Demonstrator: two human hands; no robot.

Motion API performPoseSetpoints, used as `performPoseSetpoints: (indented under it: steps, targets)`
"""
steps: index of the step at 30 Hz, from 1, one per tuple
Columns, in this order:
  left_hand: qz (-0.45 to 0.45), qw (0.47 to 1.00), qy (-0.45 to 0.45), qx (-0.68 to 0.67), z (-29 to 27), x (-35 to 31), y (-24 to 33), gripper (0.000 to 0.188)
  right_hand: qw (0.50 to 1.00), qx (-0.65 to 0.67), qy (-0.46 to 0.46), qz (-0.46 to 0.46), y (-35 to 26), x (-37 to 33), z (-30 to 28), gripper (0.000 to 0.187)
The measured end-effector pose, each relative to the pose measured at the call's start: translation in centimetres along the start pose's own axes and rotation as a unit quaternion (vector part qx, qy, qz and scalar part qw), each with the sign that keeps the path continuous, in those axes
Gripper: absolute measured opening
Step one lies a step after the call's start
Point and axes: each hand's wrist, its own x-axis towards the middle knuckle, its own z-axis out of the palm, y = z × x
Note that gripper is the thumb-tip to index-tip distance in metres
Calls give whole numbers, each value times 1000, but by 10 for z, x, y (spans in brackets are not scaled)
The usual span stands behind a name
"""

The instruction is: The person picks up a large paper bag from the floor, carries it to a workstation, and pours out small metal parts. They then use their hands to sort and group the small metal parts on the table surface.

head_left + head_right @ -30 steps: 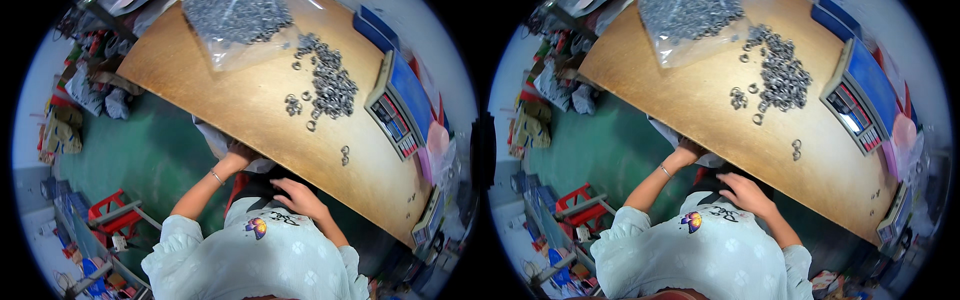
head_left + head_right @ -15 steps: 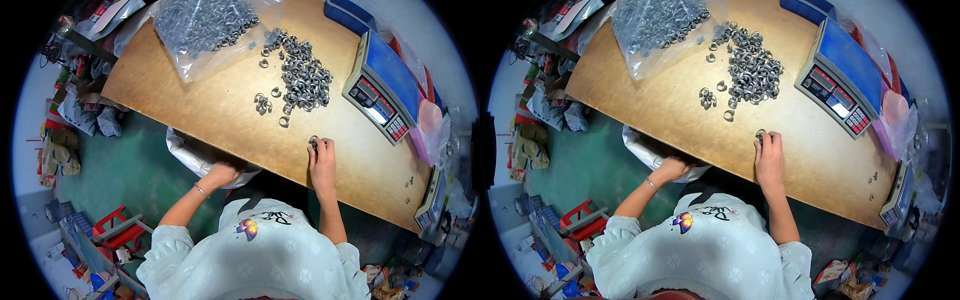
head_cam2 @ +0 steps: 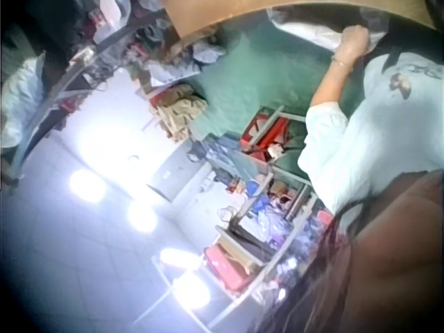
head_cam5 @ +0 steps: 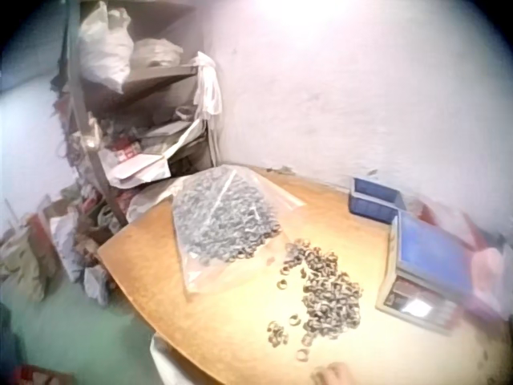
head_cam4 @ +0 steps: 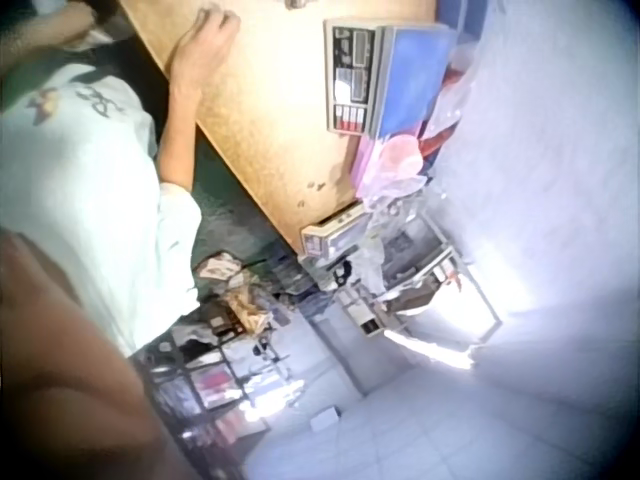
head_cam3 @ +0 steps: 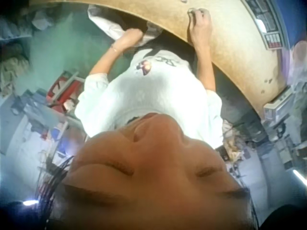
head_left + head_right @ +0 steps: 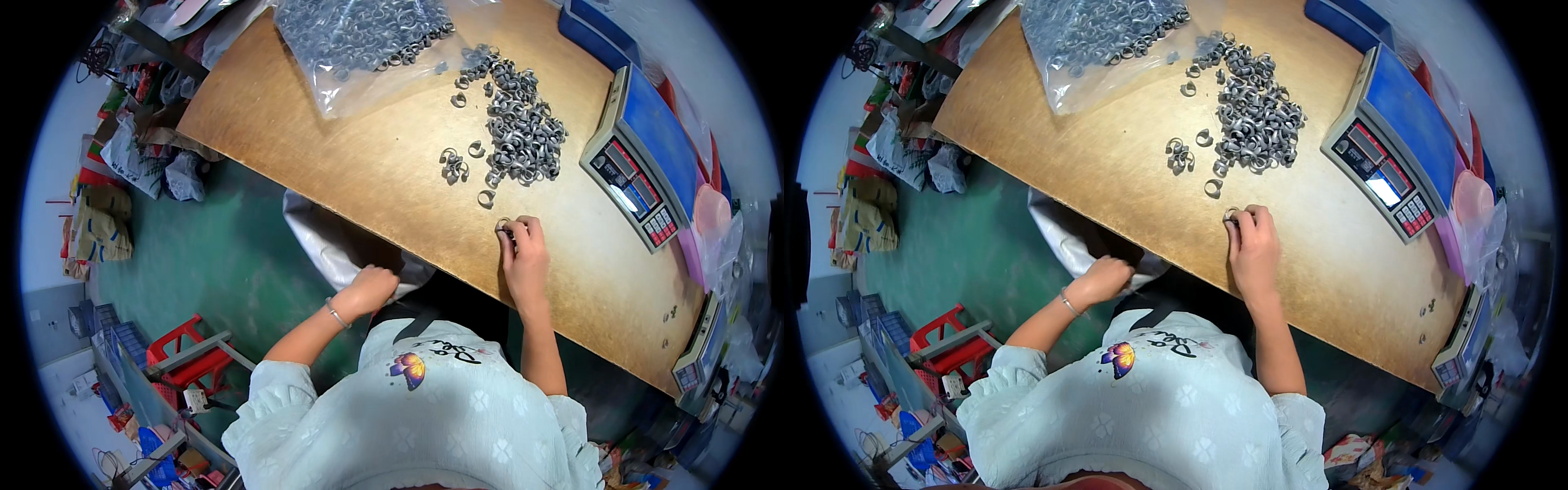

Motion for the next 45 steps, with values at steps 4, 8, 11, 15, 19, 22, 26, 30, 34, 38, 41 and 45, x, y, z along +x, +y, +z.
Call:
performPoseSetpoints:
  steps: [4,8,11,15,19,22,26,30,34,38,41,45]
  targets:
    - [-68,994,-71,-42,-11,23,13,39,1000,4,7,0,-3,6,-7,12]
    - [33,953,297,-46,25,34,15,39,997,-34,-40,-48,-15,19,-1,16]
    - [-21,986,163,-35,27,29,19,36,997,35,-73,-1,-10,18,-4,25]
    - [-83,996,16,-36,15,12,20,32,999,35,-34,6,-11,22,-3,45]
    - [-46,997,56,-39,21,5,19,31,996,-57,-47,-43,-26,28,8,53]
    - [-67,996,-36,-44,15,-15,16,30,995,-68,-51,-44,-13,19,9,52]
    - [-61,997,-26,-47,9,-31,20,28,998,-42,-46,-29,-2,4,-5,54]
    - [-88,988,85,-93,11,-7,25,28,1000,-10,-20,0,-6,-3,-7,54]
    - [-96,993,9,-73,2,5,29,28,999,-34,-23,-20,-16,1,3,34]
    - [-99,989,50,-97,6,-1,30,28,997,-10,-5,-80,-7,-7,11,15]
    - [-104,983,88,-121,5,-9,35,27,996,32,-6,-88,-27,-16,7,16]
    - [-104,978,110,-143,-1,-19,36,26,973,123,-70,-183,-75,-29,48,18]
